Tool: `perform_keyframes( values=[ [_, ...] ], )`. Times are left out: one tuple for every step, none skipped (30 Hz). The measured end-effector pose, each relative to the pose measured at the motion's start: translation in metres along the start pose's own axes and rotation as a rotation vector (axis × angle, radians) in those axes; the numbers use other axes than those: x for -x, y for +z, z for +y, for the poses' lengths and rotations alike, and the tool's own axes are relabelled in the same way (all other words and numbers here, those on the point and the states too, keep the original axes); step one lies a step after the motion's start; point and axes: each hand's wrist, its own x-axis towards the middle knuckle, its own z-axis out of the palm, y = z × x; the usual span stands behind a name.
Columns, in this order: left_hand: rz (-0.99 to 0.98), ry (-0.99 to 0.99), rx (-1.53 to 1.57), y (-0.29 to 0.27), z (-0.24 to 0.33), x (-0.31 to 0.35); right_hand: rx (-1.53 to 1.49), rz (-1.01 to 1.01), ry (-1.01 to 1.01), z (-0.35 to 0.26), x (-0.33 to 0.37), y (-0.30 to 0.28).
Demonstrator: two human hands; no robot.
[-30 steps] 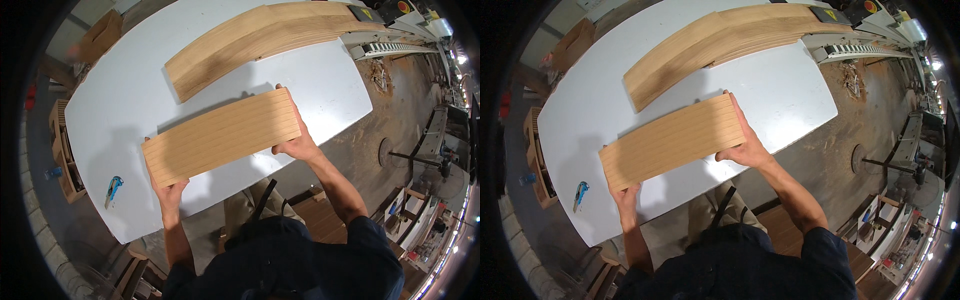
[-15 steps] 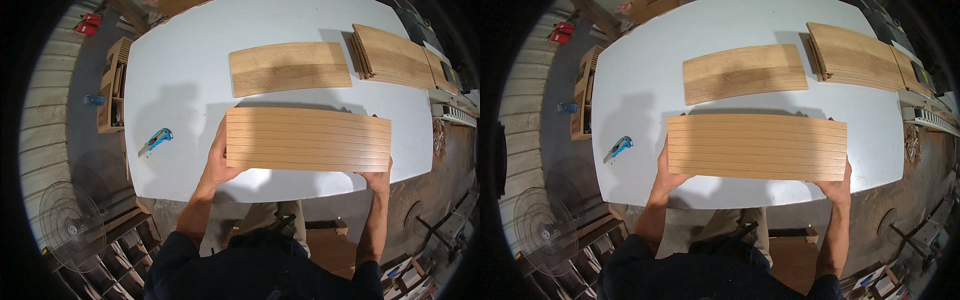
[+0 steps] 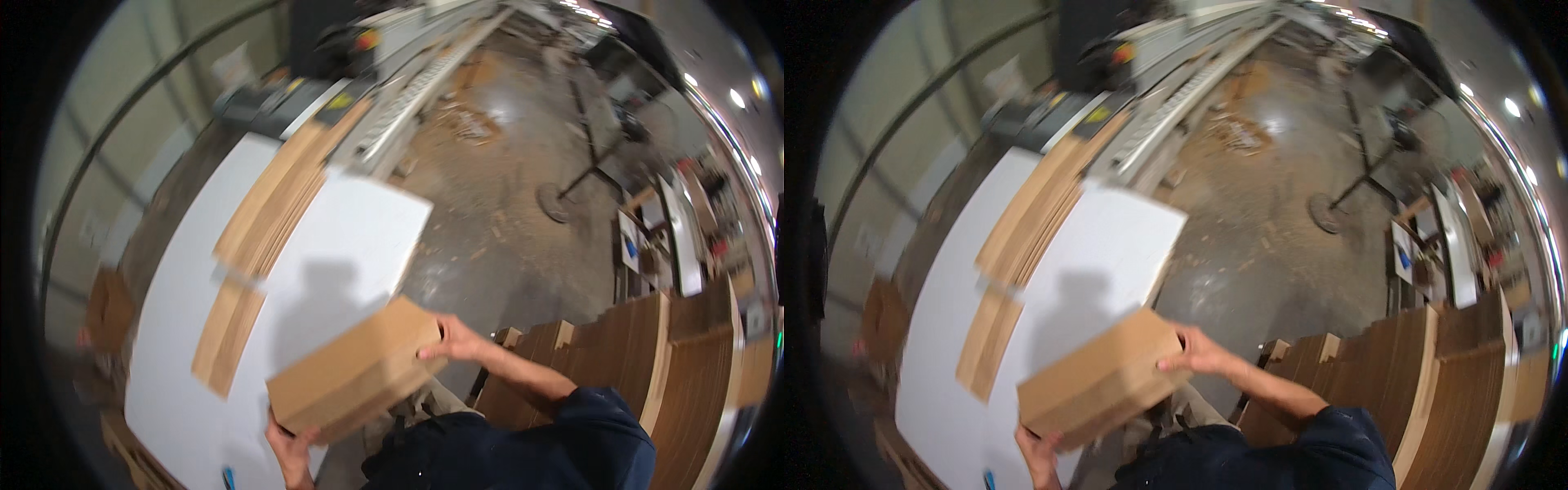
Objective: The person stacks several thin wooden boards on a white table, then carries the stack to a large wooden structure and places them onto a notched section, repeating the process with more boards and using a scraper-like tool to align edges.
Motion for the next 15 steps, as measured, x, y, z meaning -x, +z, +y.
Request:
perform_keyframes(
  values=[
    [-0.086, -0.045, 0.038, 0.024, 0.005, -0.008, -0.084, 0.055, 0.039, 0.011, 0.022, -0.017],
    [-0.161, -0.054, -0.036, 0.054, 0.012, -0.017, -0.119, 0.113, 0.057, 0.017, 0.043, -0.035],
    [-0.225, -0.061, -0.121, 0.078, 0.019, -0.021, -0.150, 0.193, 0.087, 0.024, 0.062, -0.045],
    [-0.280, -0.070, -0.209, 0.104, 0.025, -0.032, -0.245, 0.269, 0.096, 0.032, 0.079, -0.062],
    [-0.311, -0.144, -0.145, 0.134, 0.023, -0.049, -0.283, 0.349, 0.095, 0.039, 0.094, -0.083],
    [-0.341, -0.224, -0.089, 0.161, 0.014, -0.066, -0.313, 0.415, 0.121, 0.046, 0.108, -0.102],
    [-0.372, -0.307, -0.019, 0.190, 0.004, -0.081, -0.331, 0.483, 0.151, 0.051, 0.121, -0.122],
    [-0.425, -0.352, -0.040, 0.216, -0.001, -0.098, -0.383, 0.545, 0.138, 0.063, 0.131, -0.137],
    [-0.481, -0.341, -0.084, 0.248, -0.005, -0.118, -0.437, 0.608, 0.124, 0.072, 0.138, -0.155],
    [-0.531, -0.339, -0.128, 0.282, -0.007, -0.133, -0.622, 0.650, 0.038, 0.068, 0.145, -0.170],
    [-0.579, -0.337, -0.172, 0.315, -0.005, -0.146, -0.641, 0.721, 0.038, 0.068, 0.154, -0.188],
    [-0.675, -0.390, -0.165, 0.352, 0.002, -0.161, -0.652, 0.793, 0.029, 0.063, 0.161, -0.211],
    [-0.737, -0.383, -0.181, 0.385, 0.009, -0.173, -0.673, 0.861, 0.021, 0.061, 0.165, -0.226],
    [-0.798, -0.377, -0.198, 0.419, 0.012, -0.184, -0.679, 0.916, -0.001, 0.060, 0.171, -0.244],
    [-0.860, -0.376, -0.216, 0.451, 0.013, -0.196, -0.694, 0.966, -0.009, 0.058, 0.178, -0.262]
  ],
)
